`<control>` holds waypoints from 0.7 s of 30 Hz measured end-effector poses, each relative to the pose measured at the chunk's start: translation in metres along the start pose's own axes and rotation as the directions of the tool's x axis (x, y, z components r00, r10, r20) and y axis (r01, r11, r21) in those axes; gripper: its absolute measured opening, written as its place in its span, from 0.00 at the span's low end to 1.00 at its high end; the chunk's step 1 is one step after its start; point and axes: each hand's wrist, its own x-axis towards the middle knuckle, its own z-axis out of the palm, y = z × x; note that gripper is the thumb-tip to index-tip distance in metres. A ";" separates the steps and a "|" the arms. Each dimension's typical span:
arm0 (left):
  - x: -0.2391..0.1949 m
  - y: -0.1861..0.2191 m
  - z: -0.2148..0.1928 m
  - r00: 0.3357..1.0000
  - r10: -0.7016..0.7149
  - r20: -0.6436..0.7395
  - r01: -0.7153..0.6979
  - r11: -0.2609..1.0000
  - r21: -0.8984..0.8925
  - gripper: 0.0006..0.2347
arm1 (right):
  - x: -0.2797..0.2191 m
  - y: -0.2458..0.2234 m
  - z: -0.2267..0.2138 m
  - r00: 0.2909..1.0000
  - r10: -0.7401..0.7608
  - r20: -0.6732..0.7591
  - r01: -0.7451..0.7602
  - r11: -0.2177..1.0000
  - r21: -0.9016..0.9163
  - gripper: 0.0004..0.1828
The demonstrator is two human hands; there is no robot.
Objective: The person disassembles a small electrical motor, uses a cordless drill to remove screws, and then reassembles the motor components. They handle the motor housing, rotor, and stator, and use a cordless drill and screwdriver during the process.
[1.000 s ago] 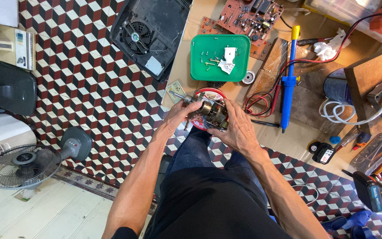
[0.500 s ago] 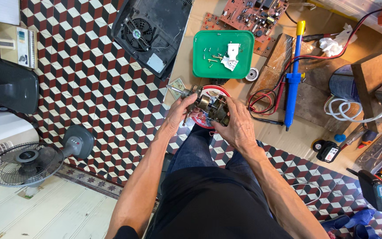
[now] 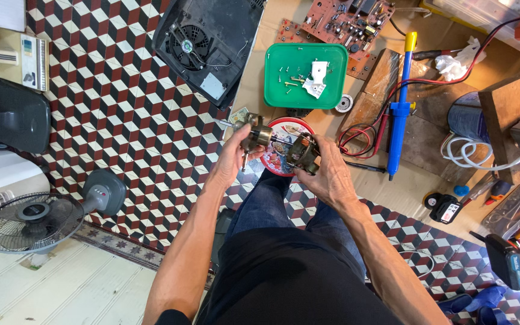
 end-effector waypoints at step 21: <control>-0.054 0.054 0.013 0.995 0.097 0.011 -0.082 0.894 -0.440 0.30 | 0.013 -0.018 -0.001 0.997 -0.045 0.056 0.048 0.998 -0.051 0.57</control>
